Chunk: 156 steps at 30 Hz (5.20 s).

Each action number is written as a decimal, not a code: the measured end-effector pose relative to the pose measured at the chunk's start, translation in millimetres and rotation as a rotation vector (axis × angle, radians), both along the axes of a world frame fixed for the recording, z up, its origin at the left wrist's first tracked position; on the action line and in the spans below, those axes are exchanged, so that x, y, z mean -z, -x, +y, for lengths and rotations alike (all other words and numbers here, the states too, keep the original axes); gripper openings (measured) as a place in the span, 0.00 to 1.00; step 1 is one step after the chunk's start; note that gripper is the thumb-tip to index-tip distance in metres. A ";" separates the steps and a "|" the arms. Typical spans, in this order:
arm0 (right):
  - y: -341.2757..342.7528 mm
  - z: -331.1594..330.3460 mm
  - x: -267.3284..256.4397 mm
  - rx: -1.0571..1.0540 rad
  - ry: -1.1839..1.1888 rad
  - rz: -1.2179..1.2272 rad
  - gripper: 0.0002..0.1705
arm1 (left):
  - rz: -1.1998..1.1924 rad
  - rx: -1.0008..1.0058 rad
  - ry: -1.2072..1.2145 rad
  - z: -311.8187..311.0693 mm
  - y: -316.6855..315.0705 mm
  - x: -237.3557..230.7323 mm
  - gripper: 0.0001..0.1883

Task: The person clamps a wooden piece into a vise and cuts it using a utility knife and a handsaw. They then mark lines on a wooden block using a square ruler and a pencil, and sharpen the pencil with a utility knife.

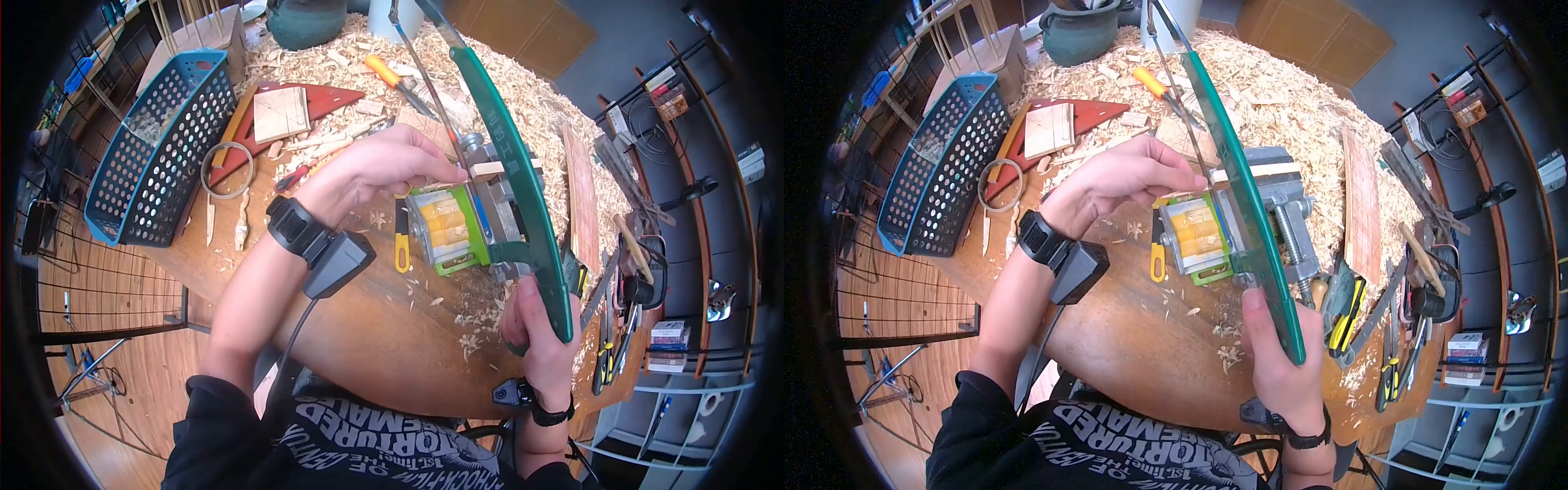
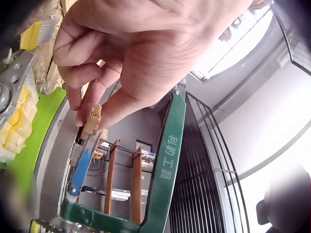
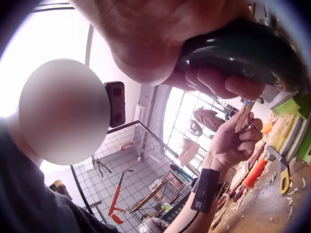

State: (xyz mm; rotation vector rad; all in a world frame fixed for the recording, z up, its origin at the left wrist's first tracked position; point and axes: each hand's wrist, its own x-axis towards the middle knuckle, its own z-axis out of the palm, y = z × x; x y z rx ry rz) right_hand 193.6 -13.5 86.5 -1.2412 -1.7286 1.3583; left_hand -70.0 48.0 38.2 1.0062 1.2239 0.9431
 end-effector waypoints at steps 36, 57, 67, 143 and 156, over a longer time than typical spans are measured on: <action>-1.9 1.1 -1.5 -0.004 0.044 0.061 0.24 | 0.218 -0.226 -0.358 -29.1 -15.2 -5.2 0.12; 5.8 -7.5 -37.4 0.026 -0.199 -0.021 0.10 | 0.734 -0.429 -0.852 -43.7 -39.6 15.9 0.04; -69.3 -64.6 -67.7 0.406 -0.331 0.118 0.29 | 0.725 -0.460 -0.901 -43.1 -41.7 19.0 0.05; -17.9 -38.3 -83.0 0.281 -0.132 -0.072 0.12 | 0.647 -0.476 -0.969 -42.3 -47.5 26.3 0.04; 3.4 3.7 -28.7 -0.001 -0.149 0.005 0.10 | 0.663 -0.483 -0.947 -41.8 -47.3 25.2 0.05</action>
